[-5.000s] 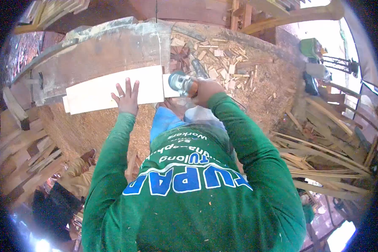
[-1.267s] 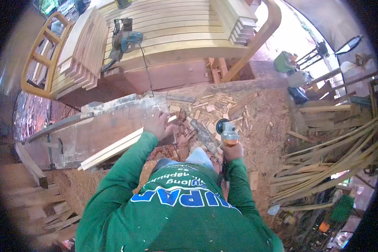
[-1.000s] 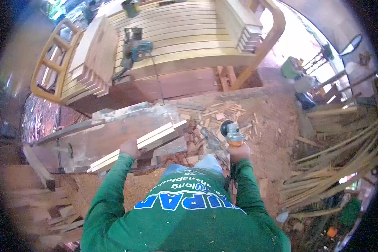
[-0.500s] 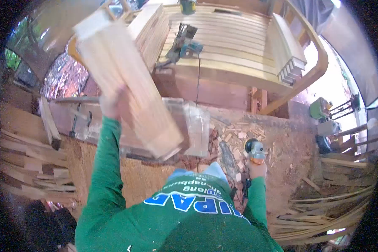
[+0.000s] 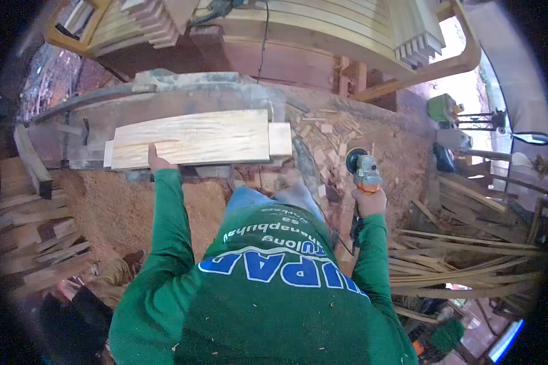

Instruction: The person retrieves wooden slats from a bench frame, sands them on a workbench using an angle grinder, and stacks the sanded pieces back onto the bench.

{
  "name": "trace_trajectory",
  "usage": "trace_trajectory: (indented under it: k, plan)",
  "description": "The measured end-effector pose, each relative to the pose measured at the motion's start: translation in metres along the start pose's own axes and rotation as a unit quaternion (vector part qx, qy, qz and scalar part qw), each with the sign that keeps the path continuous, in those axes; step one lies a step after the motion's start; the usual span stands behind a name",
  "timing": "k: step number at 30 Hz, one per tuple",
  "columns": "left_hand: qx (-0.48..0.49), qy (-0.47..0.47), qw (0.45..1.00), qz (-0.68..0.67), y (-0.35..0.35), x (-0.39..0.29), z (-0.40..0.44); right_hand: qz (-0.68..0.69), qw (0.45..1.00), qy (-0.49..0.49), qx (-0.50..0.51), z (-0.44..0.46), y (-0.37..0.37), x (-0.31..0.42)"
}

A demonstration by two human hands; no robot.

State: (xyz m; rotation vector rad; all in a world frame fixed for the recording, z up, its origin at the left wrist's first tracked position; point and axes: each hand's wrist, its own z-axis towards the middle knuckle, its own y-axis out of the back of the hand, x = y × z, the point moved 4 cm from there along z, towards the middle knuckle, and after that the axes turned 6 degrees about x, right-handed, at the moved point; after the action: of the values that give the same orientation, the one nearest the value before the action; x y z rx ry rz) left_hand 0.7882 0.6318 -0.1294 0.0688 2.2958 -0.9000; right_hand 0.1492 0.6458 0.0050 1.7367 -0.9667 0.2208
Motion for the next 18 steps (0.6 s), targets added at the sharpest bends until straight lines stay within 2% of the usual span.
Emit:
trace_trajectory:
  k: [2,4,7,11,12,13,14,15,17,18]
  plan:
    - [-0.045,0.026,0.999,0.004,0.034,0.022,0.025,-0.010,1.000,-0.017,0.013,-0.006,-0.001,0.012]
    - [-0.109,0.050,0.992,0.043,0.039,0.035,0.027,-0.045,0.998,-0.028,0.024,-0.009,-0.002,0.020]
    - [-0.133,0.058,0.985,0.090,0.026,0.039,0.015,-0.035,0.998,0.000,0.045,-0.008,-0.014,0.031]
    - [-0.100,0.086,0.978,0.160,0.044,0.041,0.021,-0.071,0.993,0.030,0.086,-0.003,-0.026,0.051]
    - [-0.064,0.136,0.939,0.310,0.068,0.035,0.024,-0.060,0.992,0.039,0.101,0.005,-0.032,0.041]
    - [-0.067,0.153,0.865,0.473,0.070,0.021,0.017,-0.066,0.990,0.042,0.114,0.009,-0.034,0.046]
    - [-0.069,0.166,0.764,0.620,0.060,-0.001,0.006,-0.071,0.988,0.046,0.129,0.013,-0.038,0.055]
    - [-0.070,0.176,0.636,0.748,0.059,-0.018,0.000,-0.076,0.985,0.048,0.145,0.017,-0.043,0.061]
    - [-0.050,0.053,0.551,0.831,0.093,-0.026,0.044,-0.090,0.976,0.068,0.186,0.030,-0.057,0.062]
    - [-0.035,-0.025,0.579,0.814,0.090,-0.027,0.039,-0.094,0.970,0.080,0.208,0.036,-0.065,0.061]
